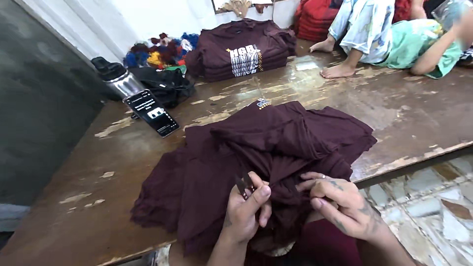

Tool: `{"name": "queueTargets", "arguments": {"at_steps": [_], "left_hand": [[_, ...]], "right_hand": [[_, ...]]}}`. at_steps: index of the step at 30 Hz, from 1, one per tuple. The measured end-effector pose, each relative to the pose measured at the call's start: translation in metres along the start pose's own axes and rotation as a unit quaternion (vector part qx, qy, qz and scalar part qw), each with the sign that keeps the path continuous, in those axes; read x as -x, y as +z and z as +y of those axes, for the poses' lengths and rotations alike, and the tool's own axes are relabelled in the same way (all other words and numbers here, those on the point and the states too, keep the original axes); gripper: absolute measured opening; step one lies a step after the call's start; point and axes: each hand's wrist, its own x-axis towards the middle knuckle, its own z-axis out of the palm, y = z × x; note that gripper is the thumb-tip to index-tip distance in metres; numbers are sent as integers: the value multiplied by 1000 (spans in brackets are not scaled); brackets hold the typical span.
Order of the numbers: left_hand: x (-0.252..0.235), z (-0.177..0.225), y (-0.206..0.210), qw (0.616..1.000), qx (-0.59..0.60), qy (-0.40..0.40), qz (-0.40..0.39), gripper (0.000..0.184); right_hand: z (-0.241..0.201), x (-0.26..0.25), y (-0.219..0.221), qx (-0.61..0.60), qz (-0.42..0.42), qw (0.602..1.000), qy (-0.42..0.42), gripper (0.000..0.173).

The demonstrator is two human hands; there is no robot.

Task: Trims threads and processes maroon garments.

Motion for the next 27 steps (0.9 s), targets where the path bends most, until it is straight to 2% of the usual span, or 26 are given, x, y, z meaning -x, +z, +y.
{"name": "queueTargets", "arguments": {"at_steps": [3, 4, 5, 6, 7, 8, 10, 13, 17, 18, 19, 21, 22, 24, 27], "left_hand": [[-1, 0, 1, 1000, 1, -4, -10, 10], [-1, 0, 0, 1000, -2, -8, -12, 9], [-1, 0, 0, 1000, -2, -14, -11, 9], [-2, 0, -1, 1000, 4, -21, -11, 10], [-2, 1, -3, 999, 16, -28, -12, 11], [-2, 1, -4, 999, 26, -33, -17, 12], [-2, 2, -7, 998, 35, -39, -22, 14], [-3, 2, -6, 999, 25, -41, -20, 15], [-7, 0, -3, 999, 20, -37, -17, 14], [-7, 0, -3, 999, 18, -39, -16, 14], [-6, 1, -3, 999, 15, -44, -14, 14], [-4, 4, -5, 998, 9, -57, -17, 14], [-4, 6, -6, 998, 4, -67, -20, 15], [-3, 10, -10, 996, -11, -84, -33, 16], [-5, 11, -10, 994, -12, -107, -38, 17]], "right_hand": [[-11, -16, 12, 86, 14, 995, 43, 63], [-13, -20, 19, 118, 20, 992, 45, 67], [-13, -22, 24, 140, 27, 989, 33, 57], [-11, -22, 25, 134, 35, 990, 10, 39], [-9, -18, 21, 96, 39, 995, -9, 26], [-8, -12, 13, 54, 34, 998, -20, 22], [-9, 6, -7, 0, 16, 1000, -16, 25], [-20, 20, -26, 40, -4, 999, 8, 36], [-25, -9, -1, 161, 21, 987, 23, 63], [-21, -16, 9, 177, 31, 983, 22, 63], [-15, -19, 18, 185, 38, 982, 14, 55], [-7, -19, 24, 158, 47, 986, -19, 23], [-6, -18, 21, 125, 49, 990, -31, 19], [-6, -14, 15, 83, 46, 995, -34, 19], [-11, -14, 15, 105, 33, 994, 5, 32]]}}
